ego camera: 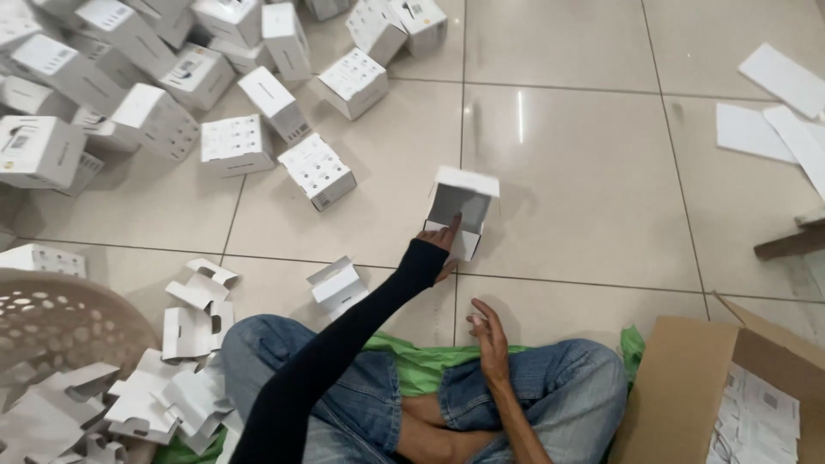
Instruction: The person packs instruction manuals and product documentation into small white cardboard boxes.
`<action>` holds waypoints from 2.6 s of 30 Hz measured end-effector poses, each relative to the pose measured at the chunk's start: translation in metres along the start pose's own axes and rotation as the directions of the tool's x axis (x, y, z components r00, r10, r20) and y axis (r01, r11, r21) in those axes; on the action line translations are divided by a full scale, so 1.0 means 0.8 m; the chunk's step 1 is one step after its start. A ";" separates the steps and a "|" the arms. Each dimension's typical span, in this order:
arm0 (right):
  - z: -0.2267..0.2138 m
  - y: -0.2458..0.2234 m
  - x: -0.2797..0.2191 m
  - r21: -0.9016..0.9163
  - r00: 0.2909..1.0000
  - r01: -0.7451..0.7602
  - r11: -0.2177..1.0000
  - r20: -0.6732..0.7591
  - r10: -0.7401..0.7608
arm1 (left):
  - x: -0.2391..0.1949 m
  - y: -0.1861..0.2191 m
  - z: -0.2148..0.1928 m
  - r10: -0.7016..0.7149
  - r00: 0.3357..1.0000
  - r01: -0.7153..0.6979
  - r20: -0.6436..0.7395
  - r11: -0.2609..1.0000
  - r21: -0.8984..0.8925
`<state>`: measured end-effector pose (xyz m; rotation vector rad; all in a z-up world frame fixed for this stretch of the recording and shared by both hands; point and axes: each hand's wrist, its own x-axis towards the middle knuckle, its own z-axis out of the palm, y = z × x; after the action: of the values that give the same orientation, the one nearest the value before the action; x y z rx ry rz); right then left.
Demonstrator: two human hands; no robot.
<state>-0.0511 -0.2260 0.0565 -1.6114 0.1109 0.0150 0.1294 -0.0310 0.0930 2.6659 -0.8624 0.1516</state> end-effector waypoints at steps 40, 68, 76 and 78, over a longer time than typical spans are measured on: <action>-0.424 -0.151 -0.330 -0.539 0.754 -0.232 0.810 -0.626 -0.200 | -0.118 0.207 -0.034 -0.061 0.964 -0.006 -0.260 0.968 -0.252; -0.535 -0.106 -0.272 -0.590 0.892 -0.326 0.739 -0.451 0.033 | -0.022 0.480 0.038 0.250 0.909 0.220 0.334 0.393 -0.893; -0.438 -0.168 -0.305 -0.633 0.855 -0.010 0.774 -0.407 -0.322 | -0.027 0.493 0.107 0.492 0.529 0.834 0.691 -0.152 -0.530; -0.465 -0.143 -0.302 -0.579 0.883 0.011 0.815 -0.377 -0.279 | -0.045 0.481 0.128 0.423 0.544 0.819 0.725 -0.078 -0.568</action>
<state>-0.3041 -0.5777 0.2057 -2.1974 0.3648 -0.4975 -0.1250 -0.3390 0.0973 1.0286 -0.2041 -1.4420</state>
